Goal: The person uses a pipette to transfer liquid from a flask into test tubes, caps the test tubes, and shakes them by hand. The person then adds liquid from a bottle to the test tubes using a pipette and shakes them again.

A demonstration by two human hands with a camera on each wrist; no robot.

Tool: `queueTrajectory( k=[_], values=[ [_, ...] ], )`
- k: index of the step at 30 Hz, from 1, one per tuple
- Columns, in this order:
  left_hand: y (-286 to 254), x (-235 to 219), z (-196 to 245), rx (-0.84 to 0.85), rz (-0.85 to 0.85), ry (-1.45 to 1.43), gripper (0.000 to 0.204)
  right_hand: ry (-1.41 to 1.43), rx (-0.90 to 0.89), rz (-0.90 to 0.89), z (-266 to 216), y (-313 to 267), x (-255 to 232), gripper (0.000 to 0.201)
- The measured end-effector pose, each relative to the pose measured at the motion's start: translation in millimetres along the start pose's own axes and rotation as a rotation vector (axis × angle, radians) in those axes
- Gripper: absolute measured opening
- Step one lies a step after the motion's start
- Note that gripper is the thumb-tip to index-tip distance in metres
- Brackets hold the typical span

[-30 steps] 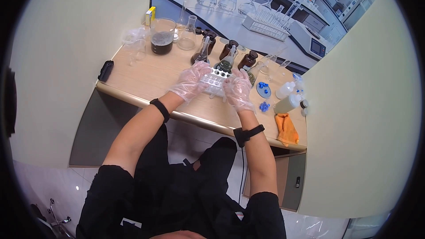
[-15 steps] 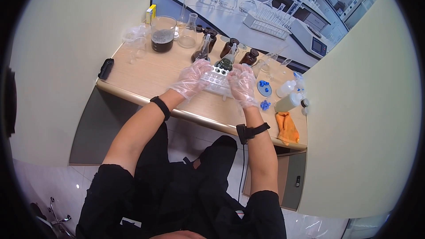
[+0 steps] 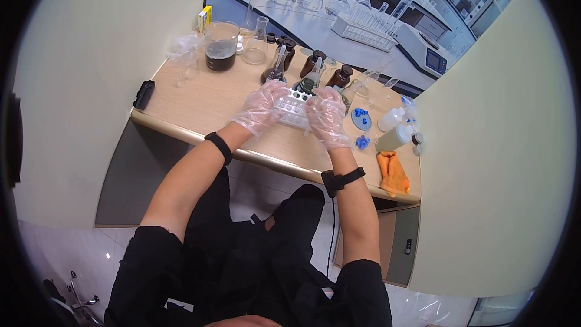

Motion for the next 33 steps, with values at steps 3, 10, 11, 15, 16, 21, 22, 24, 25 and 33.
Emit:
queueTrajectory(
  k=[3,10,11,15,16,21,22,24,25,33],
  values=[
    [0.7,-0.6,0.0,-0.004,-0.011,-0.015,0.054,0.034,0.016,0.041,9.3,-1.5,-6.4,0.009],
    [-1.3,2.5,-1.5,-0.008,0.0,0.004,0.054,0.007,0.038,0.012,16.8,-5.7,-23.1,0.01],
    [-0.3,0.9,-0.3,-0.024,-0.018,0.006,0.054,-0.029,0.033,-0.033,14.6,-6.5,-21.6,0.011],
    [-0.3,1.7,-1.3,-0.022,-0.012,-0.005,0.054,-0.084,-0.005,-0.046,14.8,-11.7,-8.6,0.015],
    [0.1,1.1,-0.8,-0.021,-0.014,-0.004,0.054,-0.109,-0.004,-0.056,15.7,-13.2,-4.4,0.015],
    [0.9,-2.8,3.1,-0.032,-0.039,-0.026,0.055,-0.143,-0.03,-0.046,21.7,-12.5,7.9,0.017],
    [0.7,-2.7,3.3,-0.027,-0.035,-0.013,0.055,-0.113,-0.009,-0.05,22.5,-11.3,8.6,0.018],
    [0.4,-2.3,3.7,-0.021,-0.032,-0.001,0.055,-0.083,0.013,-0.053,22.6,-11.4,8.8,0.018],
    [1.0,-3.2,4.2,-0.015,-0.034,0.003,0.055,-0.101,-0.006,-0.026,19.2,-10.2,7.0,0.016],
    [0.6,-2.2,3.9,-0.006,-0.014,0.013,0.054,-0.135,0.058,-0.067,12.6,-5.5,8.6,0.009]
  ],
)
Point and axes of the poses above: each hand's wrist, its own y-axis towards the middle knuckle, its own x-axis out of the palm, z = x × y, the point moved 5 cm from there along y, towards the middle knuckle, and after that the axes turned 11 degrees about z, right-handed, at the moved point
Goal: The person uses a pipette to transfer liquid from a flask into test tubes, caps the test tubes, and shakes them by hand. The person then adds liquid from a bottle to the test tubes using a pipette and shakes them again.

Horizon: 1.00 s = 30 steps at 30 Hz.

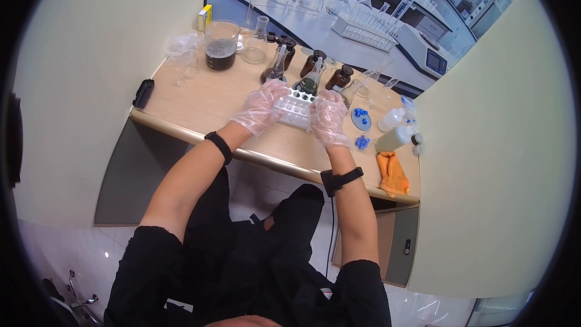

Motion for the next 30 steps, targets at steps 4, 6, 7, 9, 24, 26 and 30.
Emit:
queueTrajectory(
  k=[4,6,7,9,24,26,30],
  values=[
    [-0.6,1.1,-2.7,0.005,0.016,-0.012,0.053,0.034,0.025,0.056,5.5,-2.1,4.1,0.013],
    [-1.5,2.3,-4.6,0.013,0.028,-0.015,0.053,0.037,0.031,0.114,11.2,-4.0,5.5,0.015],
    [-1.5,1.5,-4.2,0.018,0.033,-0.016,0.053,0.053,0.017,0.136,10.0,-3.3,2.1,0.014],
    [-1.6,0.6,-3.3,0.022,0.037,-0.019,0.053,0.07,0.003,0.157,7.8,-2.0,-2.6,0.013],
    [-2.0,2.9,-5.6,-0.011,0.016,-0.029,0.054,0.121,0.089,0.215,2.0,-20.6,-14.5,0.014],
    [-2.1,5.0,-6.1,0.028,0.036,0.013,0.055,0.173,0.061,0.208,1.1,-20.4,-20.1,0.024],
    [-0.5,2.5,-3.5,-0.001,-0.009,0.002,0.056,0.242,0.082,0.183,6.5,-19.4,-34.0,0.042]
  ],
)
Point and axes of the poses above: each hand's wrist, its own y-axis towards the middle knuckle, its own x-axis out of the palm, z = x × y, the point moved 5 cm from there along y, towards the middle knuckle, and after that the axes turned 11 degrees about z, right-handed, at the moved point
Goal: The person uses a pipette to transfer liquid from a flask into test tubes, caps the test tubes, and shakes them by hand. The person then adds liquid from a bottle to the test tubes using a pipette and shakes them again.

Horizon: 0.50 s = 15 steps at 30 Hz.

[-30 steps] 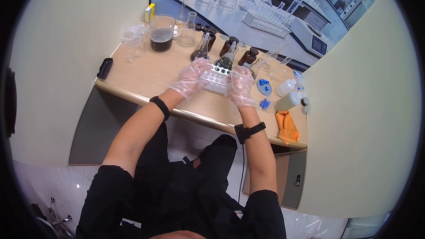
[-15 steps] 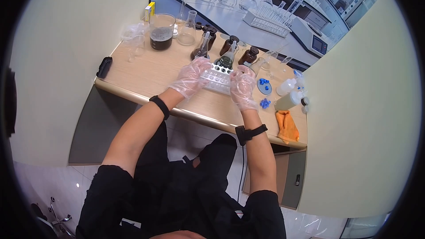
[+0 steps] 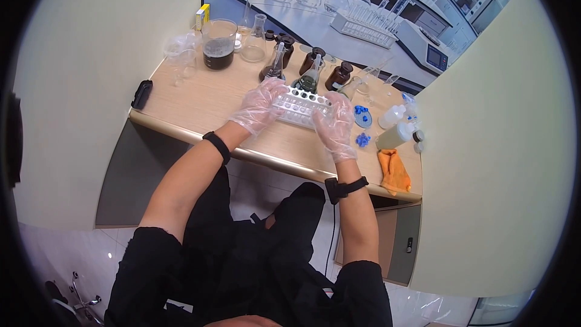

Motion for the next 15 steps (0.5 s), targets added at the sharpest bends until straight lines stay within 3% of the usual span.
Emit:
queueTrajectory(
  k=[2,3,5,8,15],
  values=[
    [0.0,-0.9,1.5,0.002,0.0,0.006,0.054,0.028,-0.016,0.0,9.3,-5.6,-2.0,0.061],
    [0.1,-1.3,2.5,0.008,-0.003,0.005,0.054,0.026,-0.012,0.005,14.4,-8.3,-2.4,0.061],
    [-0.3,-1.6,2.0,-0.028,-0.01,-0.031,0.055,0.094,-0.008,-0.098,23.9,-16.2,4.2,0.073],
    [-1.2,1.8,-0.8,-0.051,-0.003,-0.069,0.056,0.209,0.078,-0.095,36.3,-24.9,14.6,0.078],
    [-6.0,12.6,-6.2,-0.063,-0.02,-0.105,0.06,0.154,0.059,-0.034,40.3,-33.0,26.3,0.084]
  ],
)
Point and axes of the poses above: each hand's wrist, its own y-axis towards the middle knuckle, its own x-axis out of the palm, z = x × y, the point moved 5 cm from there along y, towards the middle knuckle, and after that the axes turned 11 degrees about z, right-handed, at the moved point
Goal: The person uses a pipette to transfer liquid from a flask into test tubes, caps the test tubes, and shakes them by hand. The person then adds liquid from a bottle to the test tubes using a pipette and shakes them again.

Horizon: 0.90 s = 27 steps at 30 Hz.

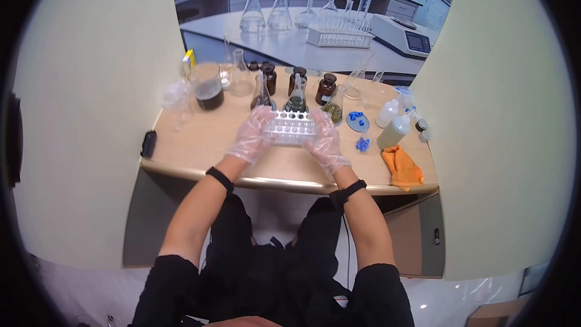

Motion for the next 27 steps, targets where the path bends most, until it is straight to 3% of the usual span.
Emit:
queueTrajectory(
  k=[8,27],
  values=[
    [0.6,0.7,4.4,0.165,0.07,0.114,0.066,-0.044,-0.001,0.035,-0.3,-6.4,5.1,0.082],
    [0.6,1.3,3.7,0.164,-0.013,0.156,0.068,-0.012,0.048,0.04,0.8,-6.8,3.9,0.077]
  ],
)
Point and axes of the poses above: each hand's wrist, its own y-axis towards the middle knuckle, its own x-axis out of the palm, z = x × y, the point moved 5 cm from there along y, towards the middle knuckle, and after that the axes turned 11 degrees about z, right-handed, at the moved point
